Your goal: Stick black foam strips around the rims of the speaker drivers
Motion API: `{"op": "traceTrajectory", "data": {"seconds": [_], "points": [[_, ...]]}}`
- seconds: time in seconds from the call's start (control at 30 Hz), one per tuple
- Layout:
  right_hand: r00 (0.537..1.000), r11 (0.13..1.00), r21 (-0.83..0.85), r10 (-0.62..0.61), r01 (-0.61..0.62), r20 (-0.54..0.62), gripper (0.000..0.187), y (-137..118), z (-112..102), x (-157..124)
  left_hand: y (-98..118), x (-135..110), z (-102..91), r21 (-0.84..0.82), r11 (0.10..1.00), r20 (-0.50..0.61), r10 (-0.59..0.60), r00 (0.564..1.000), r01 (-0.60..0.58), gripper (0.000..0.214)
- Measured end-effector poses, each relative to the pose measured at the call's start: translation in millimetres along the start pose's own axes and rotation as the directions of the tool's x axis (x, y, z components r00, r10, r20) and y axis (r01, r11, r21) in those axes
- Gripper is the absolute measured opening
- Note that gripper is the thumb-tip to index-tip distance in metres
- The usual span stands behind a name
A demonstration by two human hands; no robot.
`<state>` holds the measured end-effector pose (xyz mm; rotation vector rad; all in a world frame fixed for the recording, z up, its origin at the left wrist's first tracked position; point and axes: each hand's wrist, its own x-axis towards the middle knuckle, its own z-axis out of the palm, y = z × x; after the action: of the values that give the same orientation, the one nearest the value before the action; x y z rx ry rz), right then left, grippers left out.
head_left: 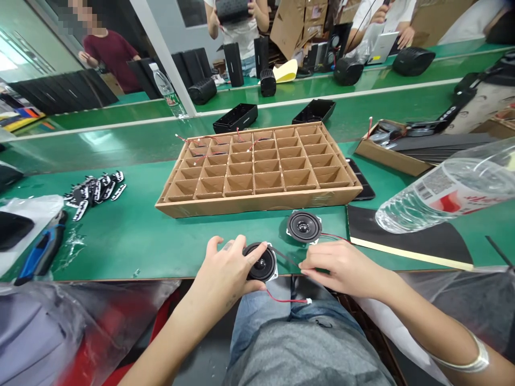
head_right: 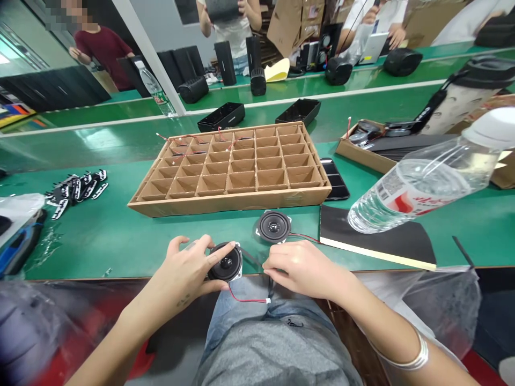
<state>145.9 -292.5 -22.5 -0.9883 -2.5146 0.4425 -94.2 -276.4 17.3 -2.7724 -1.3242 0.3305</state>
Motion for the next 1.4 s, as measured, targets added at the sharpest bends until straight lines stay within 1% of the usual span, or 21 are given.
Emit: {"op": "traceTrajectory", "data": {"seconds": [0.17,0.37,0.5,0.57,0.63,0.7,0.77,0.8,0.87,0.93,1.0,1.07,1.1,1.13,1.2,1.27,1.33,1.4], "points": [[0.999,0.999,-0.014,-0.036,0.037,0.026,0.022,-6.9,0.9,2.7,5.5,-0.4,-2.3,0.077,0.997,0.007,-0.018,1.0,0.017,0.065],[0.995,0.997,-0.035,-0.064,0.066,0.075,0.024,-13.6,5.5,7.5,10.7,-3.6,-0.2,0.138,0.99,-0.017,-0.032,0.999,0.034,0.06],[0.991,0.995,-0.061,-0.072,0.079,0.109,0.023,-17.7,5.5,13.1,13.5,-4.2,0.2,0.172,0.985,-0.006,-0.032,0.999,0.032,0.058],[0.986,0.995,-0.038,-0.082,0.088,0.145,0.021,-18.9,3.8,16.2,14.2,-4.8,0.4,0.188,0.982,-0.001,-0.03,1.0,0.03,0.058],[0.981,0.997,0.025,-0.077,0.073,0.18,0.026,-18.5,1.4,17.7,14.8,-5.7,1.3,0.197,0.98,-0.001,-0.026,1.0,0.025,0.058],[0.988,0.996,0.089,-0.02,0.006,0.155,0.034,-16.3,-0.8,16.6,16.2,-6.5,2.8,0.199,0.98,-0.012,-0.027,1.0,0.029,0.059],[0.996,0.987,0.134,0.083,-0.088,0.042,0.028,-13.2,-1.3,13.4,18.7,-6.7,4.3,0.195,0.979,-0.033,-0.057,0.998,0.063,0.061],[0.99,0.978,0.161,0.139,-0.133,-0.03,0.023,-11.7,-0.5,11.6,20.0,-6.4,4.8,0.188,0.978,-0.043,-0.083,0.996,0.089,0.063],[0.957,0.951,0.233,0.244,-0.204,-0.159,0.016,-9.7,4.1,8.7,21.4,-4.8,5.4,0.162,0.976,-0.044,-0.143,0.989,0.149,0.073],[0.907,0.916,0.302,0.342,-0.263,-0.246,0.014,-9.5,12.1,7.8,18.6,-2.6,5.6,0.111,0.975,-0.033,-0.191,0.981,0.193,0.086],[0.845,0.877,0.358,0.435,-0.32,-0.31,0.015,-10.9,21.5,8.7,9.9,-0.6,6.7,0.013,0.984,-0.033,-0.179,0.983,0.179,0.095],[0.775,0.831,0.412,0.524,-0.373,-0.355,0.017,-13.0,30.2,10.4,-4.1,0.6,9.0,-0.142,0.986,-0.038,-0.092,0.995,0.086,0.094],[0.744,0.806,0.443,0.561,-0.392,-0.363,0.018,-14.0,33.7,11.3,-12.1,1.1,10.5,-0.231,0.973,-0.039,-0.029,0.999,0.019,0.091],[0.723,0.783,0.47,0.591,-0.407,-0.359,0.018,-15.0,36.8,12.0,-20.0,1.5,12.1,-0.315,0.948,-0.039,0.034,0.999,-0.044,0.087],[0.71,0.753,0.507,0.62,-0.419,-0.335,0.019,-16.9,41.6,13.3,-33.7,2.9,14.5,-0.448,0.882,-0.04,0.144,0.989,-0.146,0.079],[0.709,0.731,0.541,0.634,-0.417,-0.311,0.02,-19.0,45.4,14.3,-42.5,5.2,15.4,-0.524,0.823,-0.051,0.229,0.972,-0.221,0.068],[0.686,0.688,0.597,0.666,-0.413,-0.293,0.023,-21.4,48.3,15.4,-46.1,8.3,15.0,-0.551,0.79,-0.062,0.282,0.957,-0.268,0.062],[0.652,0.627,0.655,0.711,-0.42,-0.263,0.025,-24.1,49.9,16.8,-46.1,11.4,14.1,-0.54,0.79,-0.065,0.304,0.951,-0.289,0.062]]}}
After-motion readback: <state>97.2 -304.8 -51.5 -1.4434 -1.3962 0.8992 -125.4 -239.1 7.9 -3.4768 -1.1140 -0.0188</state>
